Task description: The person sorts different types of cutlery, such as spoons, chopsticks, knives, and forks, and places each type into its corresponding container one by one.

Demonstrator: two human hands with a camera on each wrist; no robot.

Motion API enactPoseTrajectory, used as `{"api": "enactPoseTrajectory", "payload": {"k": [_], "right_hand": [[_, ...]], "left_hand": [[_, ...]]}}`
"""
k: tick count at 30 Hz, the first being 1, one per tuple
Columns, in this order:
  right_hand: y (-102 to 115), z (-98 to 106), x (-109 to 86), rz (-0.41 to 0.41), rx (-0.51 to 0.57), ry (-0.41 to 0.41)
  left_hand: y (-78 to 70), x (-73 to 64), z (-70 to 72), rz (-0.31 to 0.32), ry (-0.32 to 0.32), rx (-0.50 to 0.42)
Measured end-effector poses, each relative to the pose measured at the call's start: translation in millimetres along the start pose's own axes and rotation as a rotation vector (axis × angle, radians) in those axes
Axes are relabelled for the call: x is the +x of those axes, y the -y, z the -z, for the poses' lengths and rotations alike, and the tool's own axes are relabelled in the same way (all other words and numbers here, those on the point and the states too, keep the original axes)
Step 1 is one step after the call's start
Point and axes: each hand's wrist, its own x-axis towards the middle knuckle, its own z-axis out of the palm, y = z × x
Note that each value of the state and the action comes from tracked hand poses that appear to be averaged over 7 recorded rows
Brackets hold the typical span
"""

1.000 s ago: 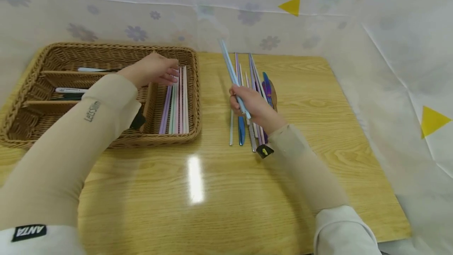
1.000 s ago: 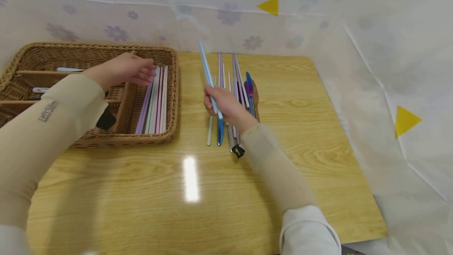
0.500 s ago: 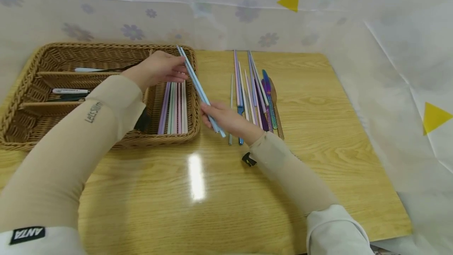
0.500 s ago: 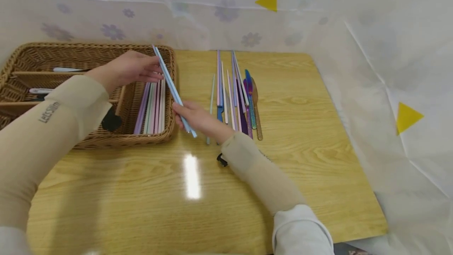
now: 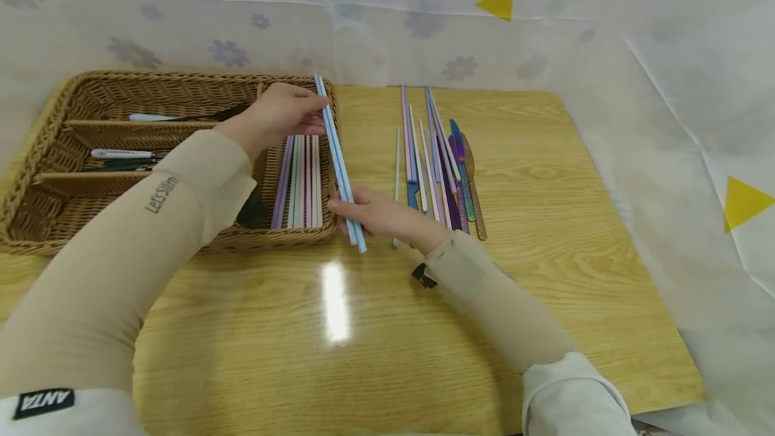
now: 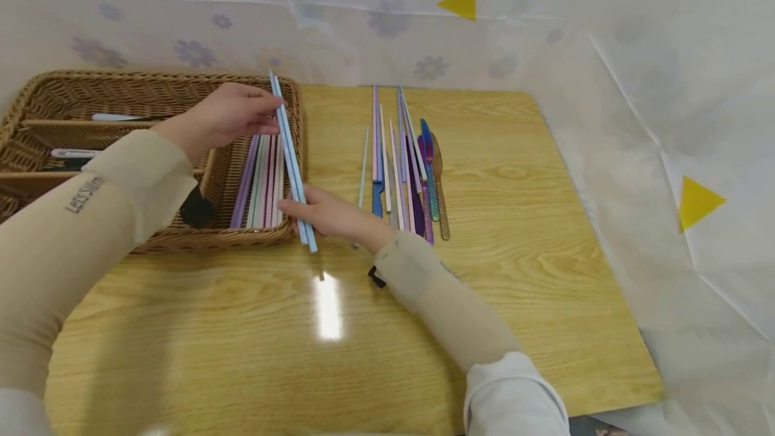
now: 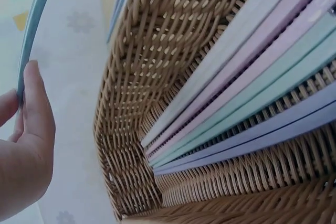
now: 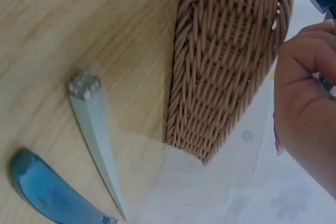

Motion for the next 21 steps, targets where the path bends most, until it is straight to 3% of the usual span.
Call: {"api": "enactPoseTrajectory", "payload": {"k": [6,13,21], "right_hand": [[-2,8,-11.7,-0.023,-0.04,0.074],[-16,21,-30.6,-0.055,-0.061,-0.003],[-26,25,-37.9,-0.066,-0.029,-0.024]], "left_hand": [[-10.6,-2.9,7.1,-0.02,-0.08,-0.023],[-19.9,4.0,28.0,-0.052,-0.161,-0.011],[-10.8,13.0,46.0,-0.04,-0.212,0.091]]}}
